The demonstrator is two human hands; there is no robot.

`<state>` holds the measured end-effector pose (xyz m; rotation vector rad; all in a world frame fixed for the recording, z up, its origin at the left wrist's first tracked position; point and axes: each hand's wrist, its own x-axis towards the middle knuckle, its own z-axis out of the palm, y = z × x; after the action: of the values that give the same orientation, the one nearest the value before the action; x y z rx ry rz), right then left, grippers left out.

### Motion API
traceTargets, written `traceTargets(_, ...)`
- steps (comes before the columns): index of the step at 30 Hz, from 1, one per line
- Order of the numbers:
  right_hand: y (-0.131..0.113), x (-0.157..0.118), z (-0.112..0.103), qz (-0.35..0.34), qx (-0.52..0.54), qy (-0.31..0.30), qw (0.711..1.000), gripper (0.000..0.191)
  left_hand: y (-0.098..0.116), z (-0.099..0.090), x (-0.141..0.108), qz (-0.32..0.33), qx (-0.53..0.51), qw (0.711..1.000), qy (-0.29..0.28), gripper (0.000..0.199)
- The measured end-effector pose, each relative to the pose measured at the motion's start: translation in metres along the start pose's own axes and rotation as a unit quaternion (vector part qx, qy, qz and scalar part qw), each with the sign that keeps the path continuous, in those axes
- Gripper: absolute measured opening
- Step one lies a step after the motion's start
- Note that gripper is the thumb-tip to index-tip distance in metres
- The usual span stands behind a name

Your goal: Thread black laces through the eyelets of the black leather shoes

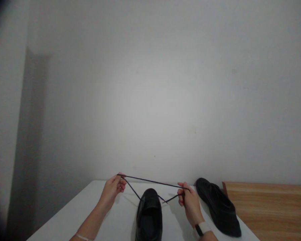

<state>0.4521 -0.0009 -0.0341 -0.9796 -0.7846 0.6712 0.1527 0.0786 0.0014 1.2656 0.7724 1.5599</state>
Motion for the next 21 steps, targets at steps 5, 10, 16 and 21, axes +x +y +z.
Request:
traceTargets(5, -0.026, 0.004, 0.002, -0.056, 0.074, 0.04, 0.995, 0.035, 0.056, -0.005, 0.008, 0.078, -0.04, 0.996, 0.015, 0.042)
traceTargets(10, -0.066, -0.007, 0.026, -0.144, 0.009, 0.012, 0.989, 0.033, 0.122, 0.005, 0.005, 0.157, -0.035, 0.987, -0.006, 0.042)
traceTargets(16, -0.094, -0.075, 0.114, -0.058, -0.057, -0.33, 0.941, 0.046, 0.173, 0.039, -0.026, 0.174, -0.042, 0.973, -0.148, 0.039)
traceTargets(21, -0.093, -0.122, 0.186, 0.05, 0.055, -0.467, 0.881, 0.042, 0.18, 0.034, -0.052, 0.122, 0.1, 0.958, -0.241, 0.037)
